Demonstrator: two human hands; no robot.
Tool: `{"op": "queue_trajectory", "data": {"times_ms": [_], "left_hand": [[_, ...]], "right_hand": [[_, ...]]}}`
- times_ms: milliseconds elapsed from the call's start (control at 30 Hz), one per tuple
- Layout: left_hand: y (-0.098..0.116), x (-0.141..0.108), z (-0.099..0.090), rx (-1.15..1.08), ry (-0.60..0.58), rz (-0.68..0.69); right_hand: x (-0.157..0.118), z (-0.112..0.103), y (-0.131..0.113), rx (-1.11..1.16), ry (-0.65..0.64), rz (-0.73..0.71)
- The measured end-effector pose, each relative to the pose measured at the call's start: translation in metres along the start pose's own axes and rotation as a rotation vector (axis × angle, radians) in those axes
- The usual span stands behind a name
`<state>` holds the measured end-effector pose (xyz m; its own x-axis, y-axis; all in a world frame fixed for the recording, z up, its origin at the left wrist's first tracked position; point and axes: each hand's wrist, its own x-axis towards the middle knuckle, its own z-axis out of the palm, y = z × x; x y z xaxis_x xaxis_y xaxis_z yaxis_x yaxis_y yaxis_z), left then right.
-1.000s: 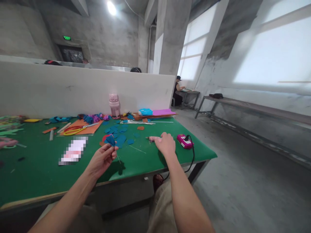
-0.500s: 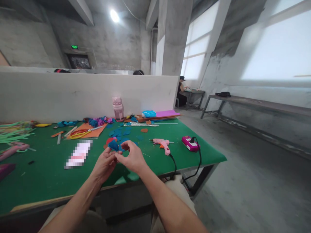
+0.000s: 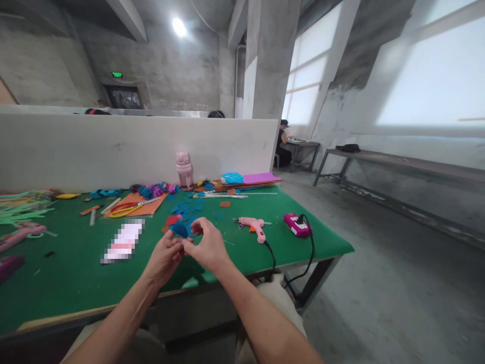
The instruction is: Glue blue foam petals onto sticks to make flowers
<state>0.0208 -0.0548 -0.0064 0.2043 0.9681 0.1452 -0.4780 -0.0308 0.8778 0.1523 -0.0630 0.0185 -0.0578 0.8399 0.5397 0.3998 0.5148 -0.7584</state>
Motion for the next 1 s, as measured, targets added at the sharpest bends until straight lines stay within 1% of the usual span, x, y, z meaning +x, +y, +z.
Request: {"op": "queue_trajectory", "data": {"times_ms": [200, 567, 700, 767, 867, 933, 1000], "left_hand": [[0.000, 0.000, -0.001, 0.005, -0.031, 0.001], [0.001, -0.002, 0.000, 0.038, -0.041, 0.002], [0.001, -0.002, 0.000, 0.041, -0.034, -0.014], [0.001, -0.002, 0.001, 0.047, -0.019, -0.024], [0.001, -0.001, 0.001, 0.051, 0.005, -0.026], [0.001, -0.001, 0.001, 0.049, 0.017, -0.023], [0.001, 0.000, 0.000, 0.042, 0.023, -0.022]], "right_hand": [[0.002, -0.002, -0.002, 0.017, -0.012, 0.013], [0.003, -0.005, -0.003, 0.063, -0.025, 0.030], [0.005, -0.010, -0.003, 0.109, 0.018, 0.026], [0.008, -0.013, -0.001, 0.150, 0.072, 0.048], [0.012, -0.017, 0.008, 0.218, 0.127, 0.131], [0.012, -0.016, 0.013, 0.236, 0.101, 0.190], [0.010, -0.012, 0.016, 0.228, 0.013, 0.227]]}}
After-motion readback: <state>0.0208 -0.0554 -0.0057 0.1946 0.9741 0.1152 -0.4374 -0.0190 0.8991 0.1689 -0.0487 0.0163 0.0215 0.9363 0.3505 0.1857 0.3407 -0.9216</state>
